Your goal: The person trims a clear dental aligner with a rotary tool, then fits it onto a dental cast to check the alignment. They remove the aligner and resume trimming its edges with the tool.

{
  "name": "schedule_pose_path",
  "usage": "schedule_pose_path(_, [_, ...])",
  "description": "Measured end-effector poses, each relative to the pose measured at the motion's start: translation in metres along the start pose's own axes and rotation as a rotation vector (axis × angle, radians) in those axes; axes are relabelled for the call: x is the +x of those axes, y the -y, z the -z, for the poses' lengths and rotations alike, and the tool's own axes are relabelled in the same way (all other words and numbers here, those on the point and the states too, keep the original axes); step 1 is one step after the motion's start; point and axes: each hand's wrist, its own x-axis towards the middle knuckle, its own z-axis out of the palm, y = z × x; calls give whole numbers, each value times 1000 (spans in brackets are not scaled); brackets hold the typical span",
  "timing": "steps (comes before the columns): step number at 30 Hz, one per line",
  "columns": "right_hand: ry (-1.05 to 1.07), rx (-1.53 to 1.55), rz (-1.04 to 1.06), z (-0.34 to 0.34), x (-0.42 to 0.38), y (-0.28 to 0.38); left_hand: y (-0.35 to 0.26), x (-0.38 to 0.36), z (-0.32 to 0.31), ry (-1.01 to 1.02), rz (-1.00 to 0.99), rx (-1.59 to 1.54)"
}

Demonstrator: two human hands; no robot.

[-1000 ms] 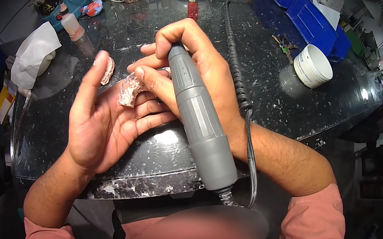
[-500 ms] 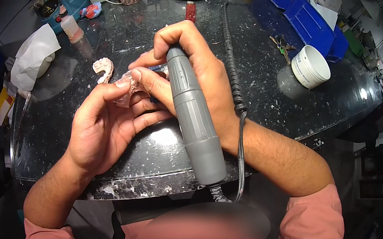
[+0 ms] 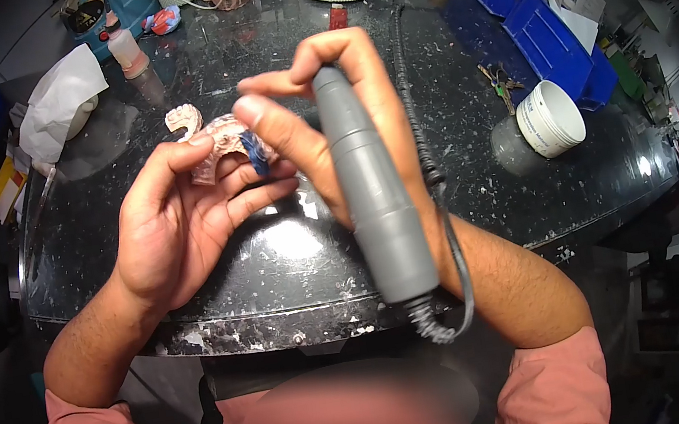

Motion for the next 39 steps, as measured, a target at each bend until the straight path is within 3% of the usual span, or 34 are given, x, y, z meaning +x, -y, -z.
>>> schedule_pose_path(4, [-29,51,-63,6,2,-1,-1,2,4,-108,-103,-15])
schedule_pose_path(10, [64,-308,237,3,0,-18,-1,1,4,-92,-95,-7])
schedule_pose_path(19, [62,-203,49,6,-2,-21,2,1,6,-111,-51,27])
schedule_pose_path(23, [65,-165,95,5,0,-17,3,1,5,-107,-135,14])
schedule_pose_path(24, [31,-18,38,4,1,-11,3,1,3,-108,-137,14])
schedule_pose_path(26, [2,-60,-87,4,1,0,2,2,0,-148,-196,96])
schedule_pose_path(28, [38,-98,-26,6,1,-4,5,3,-3,-108,-231,158])
schedule_pose_path(30, [66,172,-274,3,0,0,8,1,-6,-37,-239,185])
schedule_pose_path(32, [62,237,-259,5,2,0,4,0,-10,-120,-235,219])
schedule_pose_path(35, [123,258,-317,8,3,4,-11,-1,5,-127,-165,745])
schedule_pose_path(38, [171,208,-346,6,0,5,-19,-2,0,-115,-73,755])
schedule_pose_path(39, [195,204,-379,6,-1,3,-13,-1,-6,-168,-88,604])
